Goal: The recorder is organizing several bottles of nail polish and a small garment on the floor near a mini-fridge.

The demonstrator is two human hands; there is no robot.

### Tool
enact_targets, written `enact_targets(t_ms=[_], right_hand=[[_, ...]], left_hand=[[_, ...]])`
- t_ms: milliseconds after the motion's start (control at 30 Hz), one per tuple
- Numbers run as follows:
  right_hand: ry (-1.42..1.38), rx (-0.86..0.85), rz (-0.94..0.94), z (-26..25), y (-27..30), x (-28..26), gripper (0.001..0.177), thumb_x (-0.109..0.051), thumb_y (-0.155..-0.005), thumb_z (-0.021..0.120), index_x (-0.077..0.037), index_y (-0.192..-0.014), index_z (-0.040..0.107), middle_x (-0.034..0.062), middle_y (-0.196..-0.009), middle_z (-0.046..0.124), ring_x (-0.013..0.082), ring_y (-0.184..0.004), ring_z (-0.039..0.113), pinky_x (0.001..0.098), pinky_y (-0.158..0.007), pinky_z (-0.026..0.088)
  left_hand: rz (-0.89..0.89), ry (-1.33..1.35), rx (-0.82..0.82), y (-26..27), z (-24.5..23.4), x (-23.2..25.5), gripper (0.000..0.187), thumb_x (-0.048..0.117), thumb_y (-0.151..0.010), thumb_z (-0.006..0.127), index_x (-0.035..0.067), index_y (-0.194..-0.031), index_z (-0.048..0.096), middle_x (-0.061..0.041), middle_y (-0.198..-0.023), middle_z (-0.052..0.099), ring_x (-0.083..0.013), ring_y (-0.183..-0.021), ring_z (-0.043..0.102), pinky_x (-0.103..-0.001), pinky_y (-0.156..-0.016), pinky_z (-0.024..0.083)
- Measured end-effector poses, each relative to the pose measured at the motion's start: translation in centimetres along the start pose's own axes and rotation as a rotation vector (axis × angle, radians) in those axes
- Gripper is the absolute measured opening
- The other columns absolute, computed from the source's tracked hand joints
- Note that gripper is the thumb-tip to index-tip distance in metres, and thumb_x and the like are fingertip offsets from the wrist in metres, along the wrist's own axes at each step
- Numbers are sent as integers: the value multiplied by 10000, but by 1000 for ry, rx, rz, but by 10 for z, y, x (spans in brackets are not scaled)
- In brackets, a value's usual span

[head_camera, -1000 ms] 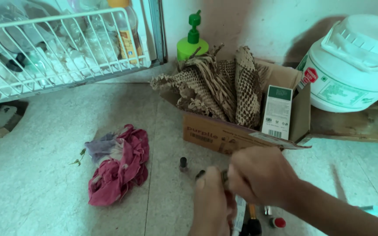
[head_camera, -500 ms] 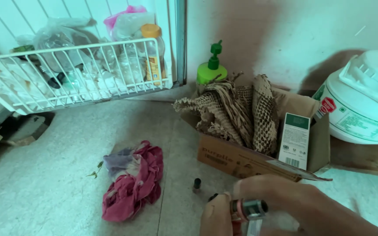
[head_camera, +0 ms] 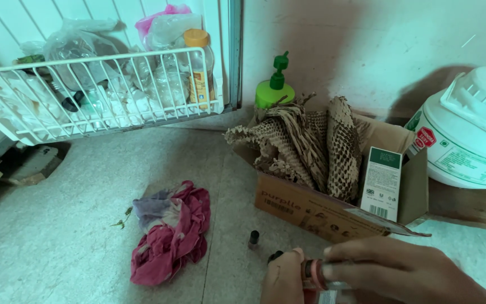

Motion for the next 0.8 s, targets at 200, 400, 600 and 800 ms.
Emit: enact_targets(t_ms=[200,400,600,800], right_hand=[[29,146,-174,-26,-16,-45,341,-228,-931,696,-186,-1265,747,174,-1402,651,358,-1234,627,421,-885,558],[133,-382,757,23,25,56,536,-547,-849,642,-407,-1367,635,-103,-1293,701,70,-1173,727,265,-970,606],[-158,112,28,-21,-18,-21,761,-311,-785,871,19,-1408,586,226,-1406,625,383,-1288,637,454,-865,578],[-57,24,35,-7,1,0,382,-257,-894,788,-217,-1269,726,3,-1291,757,182,-1112,712,347,-824,580]], left_hand=[[-506,431,102,35,22,23,312,275,-987,536,54,-774,591,-41,-656,510,-168,-569,521,-366,-612,468],[-391,461,-35,30,30,31,321,274,-1004,519,102,-732,524,-5,-645,446,-127,-531,466,-333,-567,462],[-521,372,99,46,24,53,335,309,-988,515,114,-717,542,-23,-637,485,-141,-501,433,-343,-522,416],[-721,195,170,64,9,70,396,416,-983,493,114,-755,610,-28,-623,511,-136,-491,441,-302,-476,373]])
Point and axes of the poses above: each hand's wrist, its own y-axis away from the middle knuckle, its own z-axis out of the palm, x = y × z, the point moved 10 cm from there along -y, towards the middle knuckle
